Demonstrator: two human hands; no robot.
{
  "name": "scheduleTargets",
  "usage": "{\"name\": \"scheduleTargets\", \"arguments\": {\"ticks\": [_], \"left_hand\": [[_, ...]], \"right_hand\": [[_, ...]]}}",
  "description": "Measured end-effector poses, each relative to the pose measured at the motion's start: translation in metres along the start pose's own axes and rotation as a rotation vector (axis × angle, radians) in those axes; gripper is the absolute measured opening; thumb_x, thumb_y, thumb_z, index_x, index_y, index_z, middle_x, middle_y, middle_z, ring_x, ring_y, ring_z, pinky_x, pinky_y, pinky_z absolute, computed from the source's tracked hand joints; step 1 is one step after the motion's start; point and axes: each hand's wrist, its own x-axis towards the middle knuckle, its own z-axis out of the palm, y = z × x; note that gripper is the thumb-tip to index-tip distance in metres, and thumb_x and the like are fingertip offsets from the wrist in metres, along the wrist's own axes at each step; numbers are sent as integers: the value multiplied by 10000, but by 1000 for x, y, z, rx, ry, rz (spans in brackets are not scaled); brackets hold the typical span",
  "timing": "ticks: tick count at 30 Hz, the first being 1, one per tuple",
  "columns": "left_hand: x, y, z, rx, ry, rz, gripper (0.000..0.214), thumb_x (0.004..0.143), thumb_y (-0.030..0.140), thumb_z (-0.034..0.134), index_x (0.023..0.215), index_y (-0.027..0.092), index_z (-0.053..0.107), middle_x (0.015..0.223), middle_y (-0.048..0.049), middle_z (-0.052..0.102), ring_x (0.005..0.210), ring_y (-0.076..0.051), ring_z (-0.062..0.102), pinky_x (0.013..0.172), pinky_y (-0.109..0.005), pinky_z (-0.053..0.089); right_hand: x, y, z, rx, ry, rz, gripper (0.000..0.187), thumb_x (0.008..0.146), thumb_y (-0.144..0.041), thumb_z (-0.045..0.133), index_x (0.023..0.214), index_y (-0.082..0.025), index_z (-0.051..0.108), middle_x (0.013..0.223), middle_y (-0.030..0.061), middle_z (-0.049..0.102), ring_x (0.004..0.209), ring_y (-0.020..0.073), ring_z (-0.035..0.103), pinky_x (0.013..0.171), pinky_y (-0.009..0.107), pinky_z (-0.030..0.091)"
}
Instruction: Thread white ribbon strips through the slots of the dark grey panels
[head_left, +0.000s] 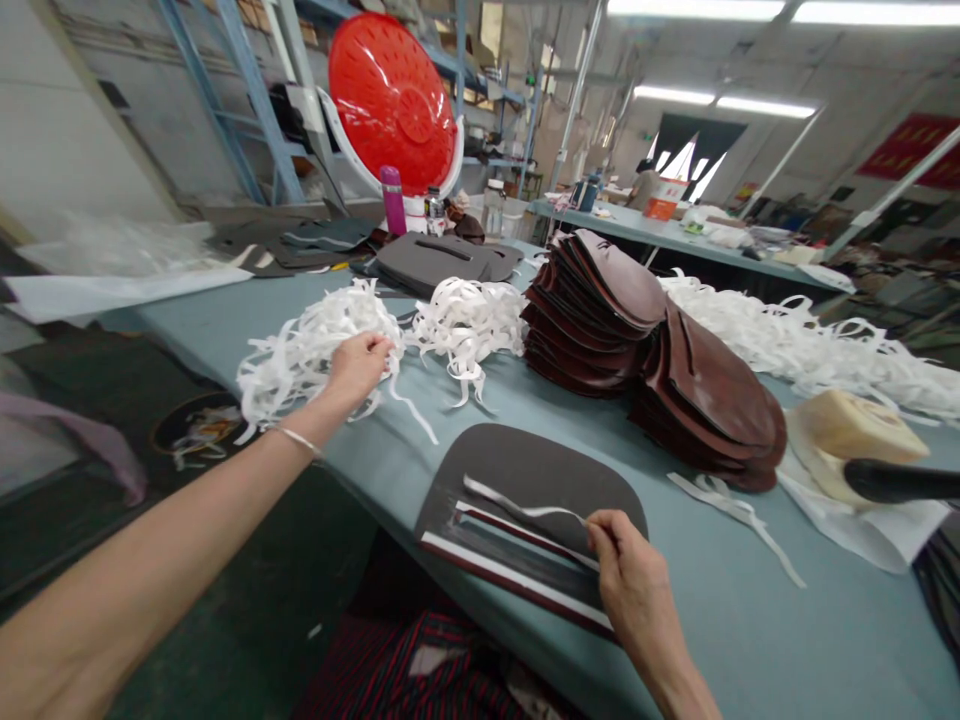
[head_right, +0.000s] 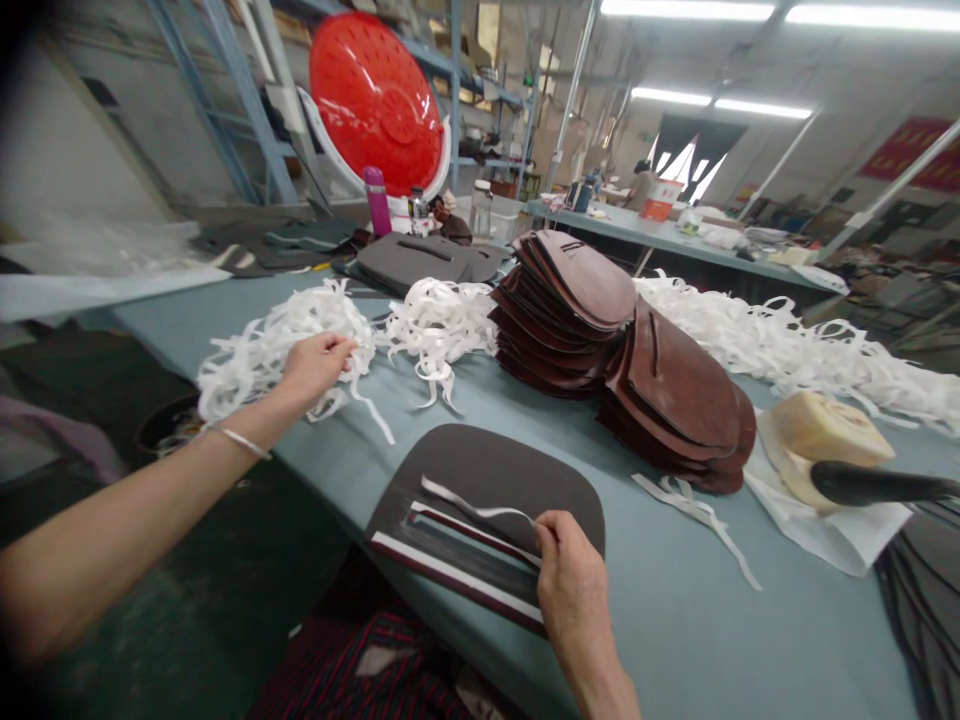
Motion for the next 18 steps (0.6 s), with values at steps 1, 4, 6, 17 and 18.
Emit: {"name": "scheduleTargets", "arguments": {"ticks": [1,4,6,17,18], "left_hand": [[4,2,-7,37,17,12,382,927,336,362,1005,48,600,700,22,579,683,-121,561,693,-238,412],[-5,21,-17,131,69,127,471,962,352,320,1282,26,434,1061,-86,615,992,-219,559,915,-374,386],[-31,43,-8,165,63,272,559,964,390,334,1404,52,263,1320,-169,480,1220,-280,426,1031,-471,276],[-154,85,34,-199,-980,587,305,963,302,337,882,195,611,805,17,629,749,-116,564,710,-214,388],[-153,76,29,-213,-1002,539,306,959,300,338,869,196,612,788,24,616,732,-111,550,694,-208,380]], "right_hand": [[-1,2,0,3,-14,27,217,904,-343,398,796,-213,534,664,-10,578,581,141,540,593,245,397],[-2,-1,3,13,-56,75,218,908,-348,392,800,-216,528,661,-17,583,573,137,539,586,240,387],[1,-10,9,24,-80,59,211,909,-340,402,805,-215,537,662,-19,583,582,135,539,590,237,379],[1,-19,-8,77,-76,20,192,907,-325,433,791,-217,540,623,-44,510,558,113,475,569,214,356],[-5,-9,-13,58,-93,52,201,905,-340,432,782,-217,532,617,-44,504,548,114,469,557,216,353]]}}
